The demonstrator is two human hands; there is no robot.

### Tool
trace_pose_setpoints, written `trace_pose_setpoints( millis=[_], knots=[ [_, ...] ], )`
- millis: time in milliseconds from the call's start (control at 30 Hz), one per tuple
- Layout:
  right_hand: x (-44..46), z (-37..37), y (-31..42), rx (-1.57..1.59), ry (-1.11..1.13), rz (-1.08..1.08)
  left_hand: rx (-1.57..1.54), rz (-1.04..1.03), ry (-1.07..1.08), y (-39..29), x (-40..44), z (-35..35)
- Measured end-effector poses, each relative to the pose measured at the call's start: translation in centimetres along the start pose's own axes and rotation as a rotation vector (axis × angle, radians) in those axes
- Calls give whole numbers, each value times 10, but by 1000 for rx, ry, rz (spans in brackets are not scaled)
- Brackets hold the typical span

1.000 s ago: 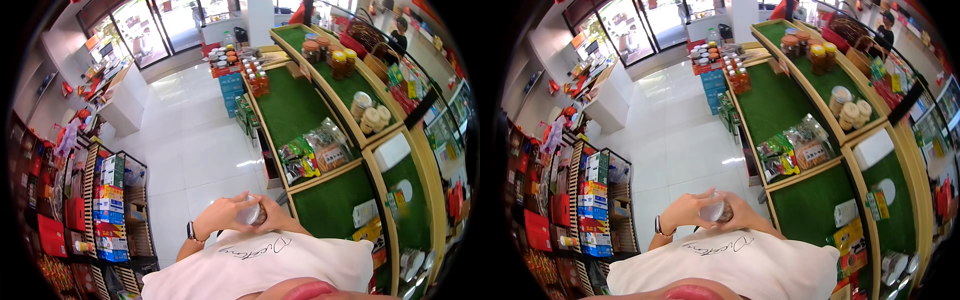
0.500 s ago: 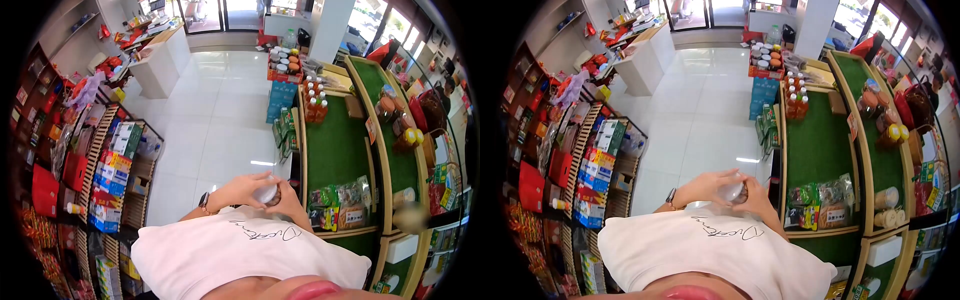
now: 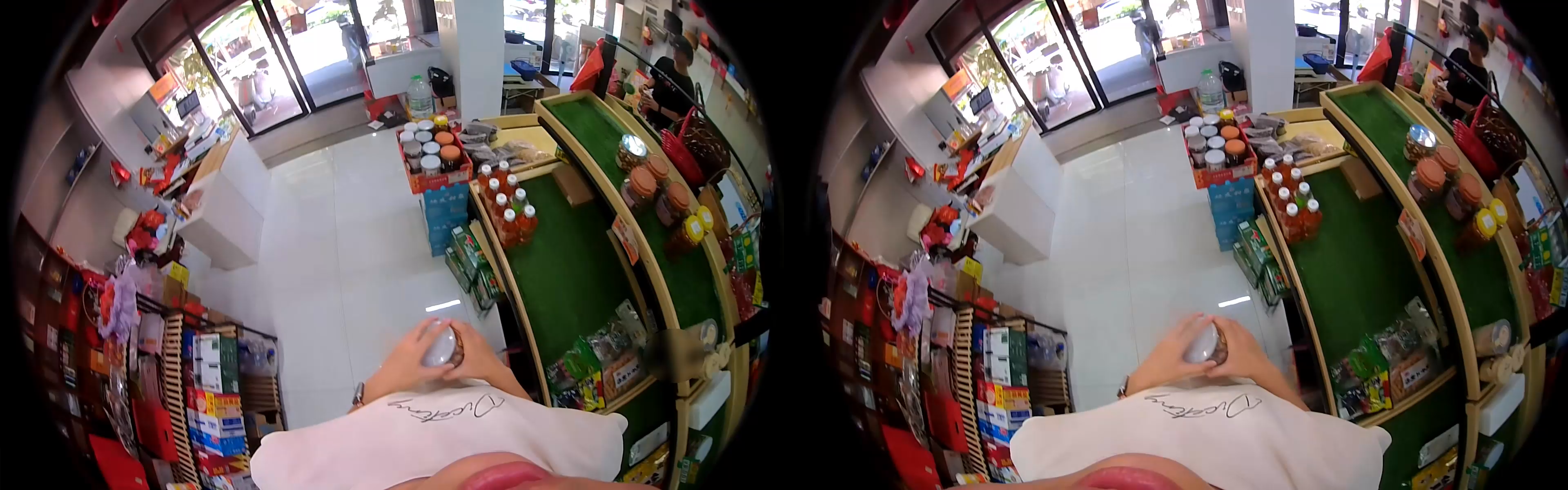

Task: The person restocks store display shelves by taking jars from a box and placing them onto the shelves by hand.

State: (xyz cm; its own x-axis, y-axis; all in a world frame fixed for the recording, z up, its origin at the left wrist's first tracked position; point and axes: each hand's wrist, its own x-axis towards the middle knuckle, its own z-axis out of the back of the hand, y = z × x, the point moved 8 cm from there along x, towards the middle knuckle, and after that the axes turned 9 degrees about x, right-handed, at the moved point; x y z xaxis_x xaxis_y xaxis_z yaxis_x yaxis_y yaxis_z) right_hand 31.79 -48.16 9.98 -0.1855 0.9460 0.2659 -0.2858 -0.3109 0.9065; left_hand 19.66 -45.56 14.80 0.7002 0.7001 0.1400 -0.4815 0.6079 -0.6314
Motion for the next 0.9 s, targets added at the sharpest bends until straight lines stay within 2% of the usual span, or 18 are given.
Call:
trace_pose_setpoints(
  millis=[300,367,433,567,700,867,900],
  knots=[
    [163,51,-92,-52,-65,68,1,38,77,107,162,26],
    [207,74,-105,-56,-52,18,17,64,90,123,207,40],
    [248,95,-112,-55,-93,125,49,27,72,136,247,56],
    [321,126,-133,-91,-62,156,86,-10,55,174,320,72],
    [369,140,-152,-55,-109,172,-59,19,77,199,368,90],
    [429,137,-211,49,-41,-30,74,85,95,264,424,93],
    [442,138,-221,25,-60,1,110,81,96,279,436,93]
  ],
)
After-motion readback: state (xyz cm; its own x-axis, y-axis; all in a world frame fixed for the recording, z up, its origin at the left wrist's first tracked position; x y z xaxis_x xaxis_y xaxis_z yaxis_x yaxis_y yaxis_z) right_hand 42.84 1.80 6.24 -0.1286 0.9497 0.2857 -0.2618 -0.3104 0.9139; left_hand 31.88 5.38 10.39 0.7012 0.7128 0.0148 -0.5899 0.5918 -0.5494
